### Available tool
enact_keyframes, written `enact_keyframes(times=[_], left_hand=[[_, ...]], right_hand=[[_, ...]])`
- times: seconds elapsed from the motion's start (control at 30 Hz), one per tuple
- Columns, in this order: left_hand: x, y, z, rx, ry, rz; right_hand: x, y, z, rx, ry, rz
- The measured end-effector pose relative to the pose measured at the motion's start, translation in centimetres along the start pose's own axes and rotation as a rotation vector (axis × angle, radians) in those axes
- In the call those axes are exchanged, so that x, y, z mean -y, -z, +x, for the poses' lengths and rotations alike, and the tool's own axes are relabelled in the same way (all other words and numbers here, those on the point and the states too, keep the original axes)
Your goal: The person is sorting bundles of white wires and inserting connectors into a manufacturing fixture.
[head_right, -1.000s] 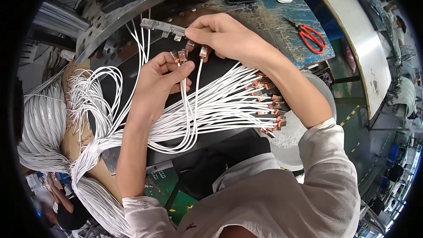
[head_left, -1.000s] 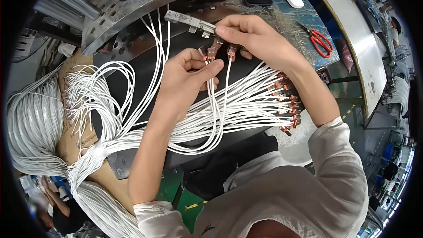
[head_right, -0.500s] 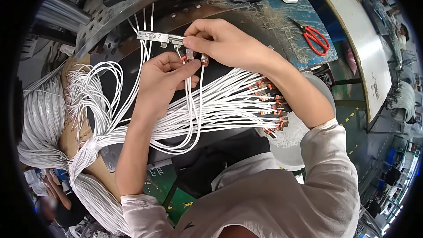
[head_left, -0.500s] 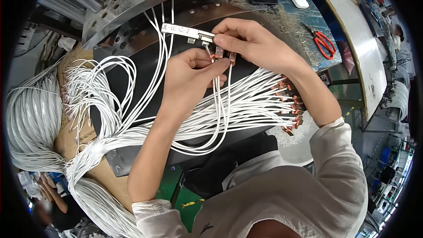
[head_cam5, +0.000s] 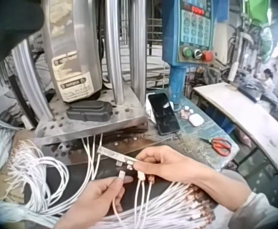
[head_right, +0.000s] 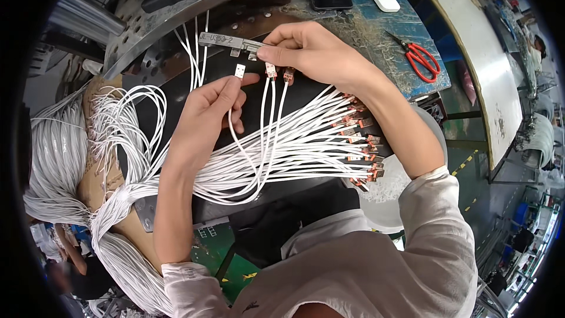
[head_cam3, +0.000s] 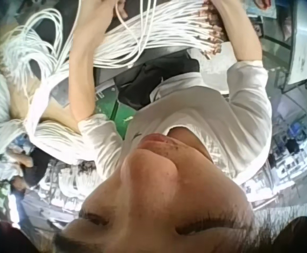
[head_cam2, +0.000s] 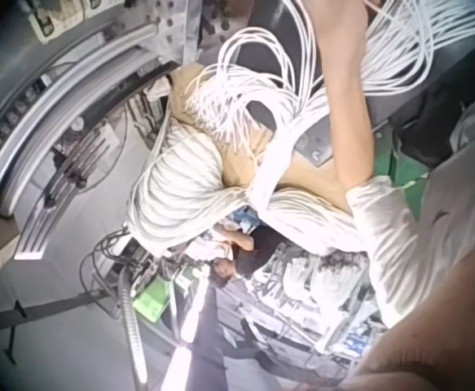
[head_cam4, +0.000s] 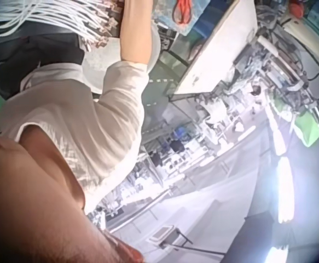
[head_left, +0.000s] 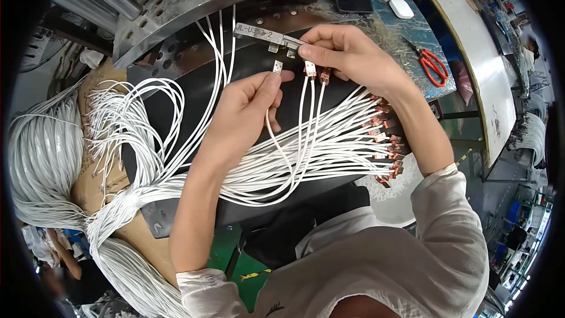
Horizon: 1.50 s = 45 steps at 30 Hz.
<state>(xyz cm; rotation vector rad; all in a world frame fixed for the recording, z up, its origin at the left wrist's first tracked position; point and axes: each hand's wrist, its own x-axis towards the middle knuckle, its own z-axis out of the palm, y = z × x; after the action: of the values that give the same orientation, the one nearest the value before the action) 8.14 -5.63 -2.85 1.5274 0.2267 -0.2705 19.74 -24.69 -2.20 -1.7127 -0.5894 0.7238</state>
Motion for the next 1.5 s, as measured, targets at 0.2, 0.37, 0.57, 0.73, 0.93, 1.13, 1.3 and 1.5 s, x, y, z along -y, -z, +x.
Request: enact_keyframes(times=[0.2,0.37,0.57,0.73,0.93,1.13,1.3,1.5], left_hand=[[0.0,-0.2,0.0,-0.063,0.117,-0.109],[-0.3,-0.4,0.4,-0.093,0.136,-0.149],[-0.3,-0.6,0.0,-0.109,0.153,-0.185],[-0.7,-0.6,0.1,-0.1,0.145,-0.158],[-0.2,-0.2,0.2,-0.052,0.132,-0.139],[-0.1,0.3,0.2,0.09,0.062,-0.314],[-0.1,-0.5,0.0,0.227,0.005,-0.351],[0.0,-0.1,-0.1,0.21,0.004,-0.275]], right_hand=[[0.2,-0.1,-0.2,0.016,0.003,0.053],[-0.9,-0.2,0.3,0.096,0.028,0.01],[-0.3,-0.6,-0.2,0.063,0.033,-0.013],[0.1,-0.6,-0.2,0.078,0.037,-0.004],[-0.5,-1.1,0.1,0.125,0.141,-0.001],[0.1,-1.0,-0.4,0.021,0.016,0.146],[-0.4,-0.9,-0.2,-0.077,0.144,0.162],[-0.1,-1.3,-0.5,-0.055,0.143,0.151]])
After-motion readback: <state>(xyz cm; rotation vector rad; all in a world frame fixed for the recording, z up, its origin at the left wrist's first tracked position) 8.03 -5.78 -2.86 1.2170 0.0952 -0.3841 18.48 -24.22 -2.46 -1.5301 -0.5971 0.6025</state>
